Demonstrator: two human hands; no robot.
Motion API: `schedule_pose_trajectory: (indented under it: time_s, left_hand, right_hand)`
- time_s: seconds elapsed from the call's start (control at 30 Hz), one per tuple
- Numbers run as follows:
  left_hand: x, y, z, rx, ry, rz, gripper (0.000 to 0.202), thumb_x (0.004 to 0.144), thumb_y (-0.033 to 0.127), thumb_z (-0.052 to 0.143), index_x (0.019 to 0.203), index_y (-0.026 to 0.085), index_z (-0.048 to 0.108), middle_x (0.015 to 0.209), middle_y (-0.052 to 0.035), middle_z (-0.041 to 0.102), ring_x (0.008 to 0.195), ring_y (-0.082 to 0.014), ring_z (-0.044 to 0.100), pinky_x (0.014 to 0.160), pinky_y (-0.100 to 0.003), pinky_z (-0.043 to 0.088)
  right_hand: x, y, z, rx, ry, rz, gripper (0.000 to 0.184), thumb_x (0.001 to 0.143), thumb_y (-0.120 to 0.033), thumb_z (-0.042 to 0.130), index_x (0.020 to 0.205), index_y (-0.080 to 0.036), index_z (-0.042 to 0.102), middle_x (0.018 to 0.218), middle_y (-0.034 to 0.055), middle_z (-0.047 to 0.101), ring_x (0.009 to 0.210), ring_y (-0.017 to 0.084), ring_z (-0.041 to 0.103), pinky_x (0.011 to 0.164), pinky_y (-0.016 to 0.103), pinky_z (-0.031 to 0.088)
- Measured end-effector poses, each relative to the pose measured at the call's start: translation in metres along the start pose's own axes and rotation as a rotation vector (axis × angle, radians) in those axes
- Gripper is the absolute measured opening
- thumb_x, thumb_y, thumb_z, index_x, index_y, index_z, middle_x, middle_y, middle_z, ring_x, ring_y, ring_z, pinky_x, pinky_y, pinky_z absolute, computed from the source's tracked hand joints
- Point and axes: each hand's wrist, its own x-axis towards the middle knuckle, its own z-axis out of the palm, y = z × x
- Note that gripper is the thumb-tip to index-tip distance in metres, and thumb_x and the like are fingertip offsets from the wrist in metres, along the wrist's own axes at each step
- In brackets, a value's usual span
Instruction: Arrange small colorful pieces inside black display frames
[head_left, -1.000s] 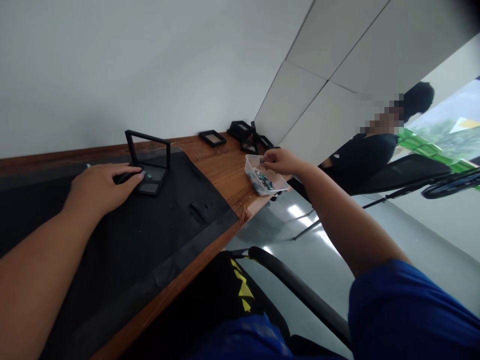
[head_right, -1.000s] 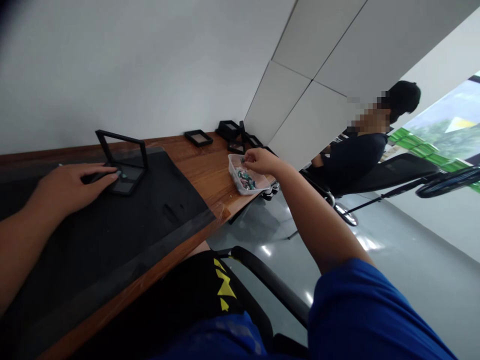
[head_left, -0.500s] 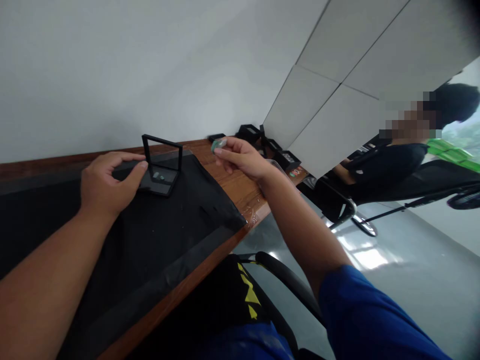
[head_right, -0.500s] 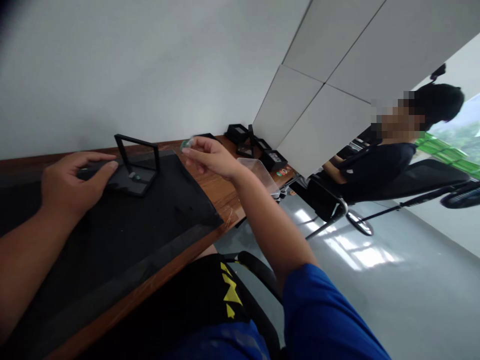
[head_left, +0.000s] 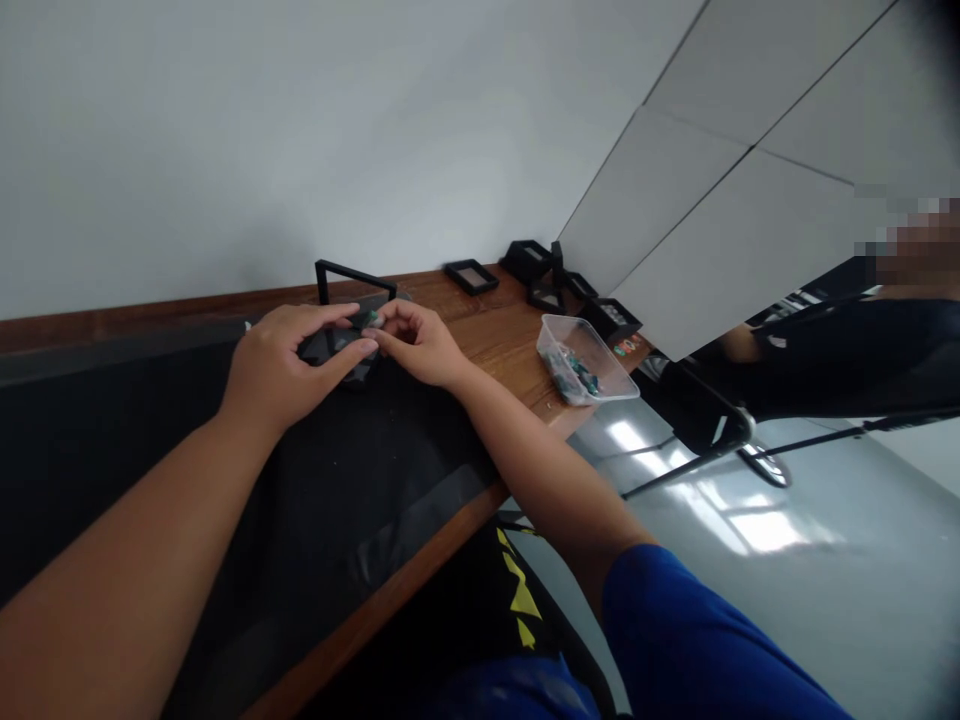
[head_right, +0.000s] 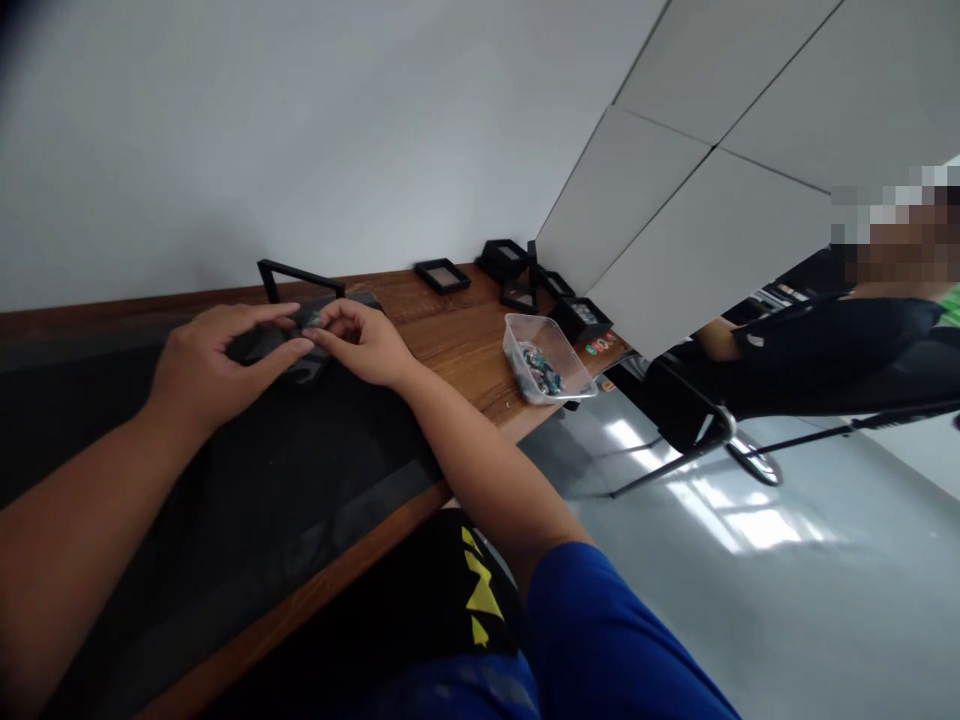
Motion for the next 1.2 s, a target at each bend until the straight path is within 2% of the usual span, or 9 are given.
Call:
schedule_pose_trajectory:
  time_s: [0.1, 0.27, 0.47, 0.63, 0.83, 1.03, 1.2]
  left_hand:
    - [-0.001, 0.000, 0.005, 0.011, -0.011, 0.033, 0.034, 0.104, 0.058, 0.073, 0.122, 0.035, 0.089, 0.124, -0.0040, 0.091, 0.120, -0.0350, 0.084, 0.112, -0.056, 0.065]
    - [-0.003, 0.007, 0.005, 0.023, -0.039, 0.006, 0.035, 0.105, 0.058, 0.070, 0.121, 0.035, 0.091, 0.127, -0.0038, 0.091, 0.121, -0.0351, 0.085, 0.113, -0.054, 0.065]
    - [-0.003, 0.017, 0.002, 0.041, -0.063, -0.074, 0.034, 0.102, 0.059, 0.068, 0.115, 0.037, 0.091, 0.128, -0.0019, 0.091, 0.124, -0.0347, 0.085, 0.114, -0.051, 0.064]
    - [-0.003, 0.017, 0.001, 0.074, -0.063, -0.135, 0.036, 0.100, 0.060, 0.066, 0.114, 0.037, 0.091, 0.127, -0.0007, 0.092, 0.117, -0.0327, 0.086, 0.108, -0.047, 0.065]
    - [-0.003, 0.015, 0.002, 0.090, -0.056, -0.142, 0.040, 0.100, 0.061, 0.066, 0.114, 0.033, 0.091, 0.120, -0.0038, 0.092, 0.102, -0.0317, 0.086, 0.093, -0.045, 0.066]
    - [-0.003, 0.013, 0.003, 0.083, -0.036, -0.134, 0.033, 0.101, 0.057, 0.067, 0.110, 0.034, 0.089, 0.120, -0.0044, 0.091, 0.115, -0.0342, 0.085, 0.102, -0.048, 0.067]
    - [-0.002, 0.015, 0.002, 0.075, -0.039, -0.128, 0.031, 0.101, 0.056, 0.066, 0.106, 0.033, 0.087, 0.117, -0.0055, 0.091, 0.116, -0.0337, 0.085, 0.106, -0.049, 0.066]
  right_hand:
    - [-0.003, 0.005, -0.001, -0.059, -0.020, -0.037, 0.039, 0.100, -0.046, 0.090, 0.099, -0.023, 0.059, 0.075, -0.0075, 0.057, 0.067, 0.010, 0.049, 0.063, 0.023, 0.040]
    - [-0.010, 0.003, 0.001, -0.118, -0.021, -0.093, 0.039, 0.100, -0.048, 0.088, 0.099, -0.023, 0.059, 0.075, -0.0086, 0.054, 0.065, 0.010, 0.043, 0.064, 0.026, 0.036]
    - [-0.016, -0.007, 0.002, -0.192, 0.029, -0.040, 0.038, 0.099, -0.049, 0.089, 0.097, -0.024, 0.061, 0.074, -0.0077, 0.053, 0.066, 0.012, 0.043, 0.064, 0.028, 0.036]
    - [-0.017, -0.008, 0.003, -0.214, 0.034, -0.053, 0.039, 0.100, -0.054, 0.087, 0.097, -0.024, 0.061, 0.074, -0.0074, 0.053, 0.067, 0.012, 0.044, 0.065, 0.029, 0.036]
    - [-0.018, -0.006, 0.002, -0.214, 0.021, -0.085, 0.042, 0.101, -0.059, 0.084, 0.099, -0.024, 0.062, 0.074, -0.0076, 0.051, 0.066, 0.012, 0.045, 0.066, 0.029, 0.036]
    - [-0.019, -0.007, 0.003, -0.254, 0.042, -0.051, 0.037, 0.102, -0.055, 0.084, 0.100, -0.025, 0.062, 0.074, -0.0073, 0.051, 0.069, 0.013, 0.046, 0.065, 0.029, 0.034]
    - [-0.019, -0.006, 0.004, -0.254, 0.037, -0.075, 0.037, 0.102, -0.054, 0.084, 0.097, -0.025, 0.060, 0.073, -0.0076, 0.050, 0.068, 0.013, 0.046, 0.066, 0.029, 0.035]
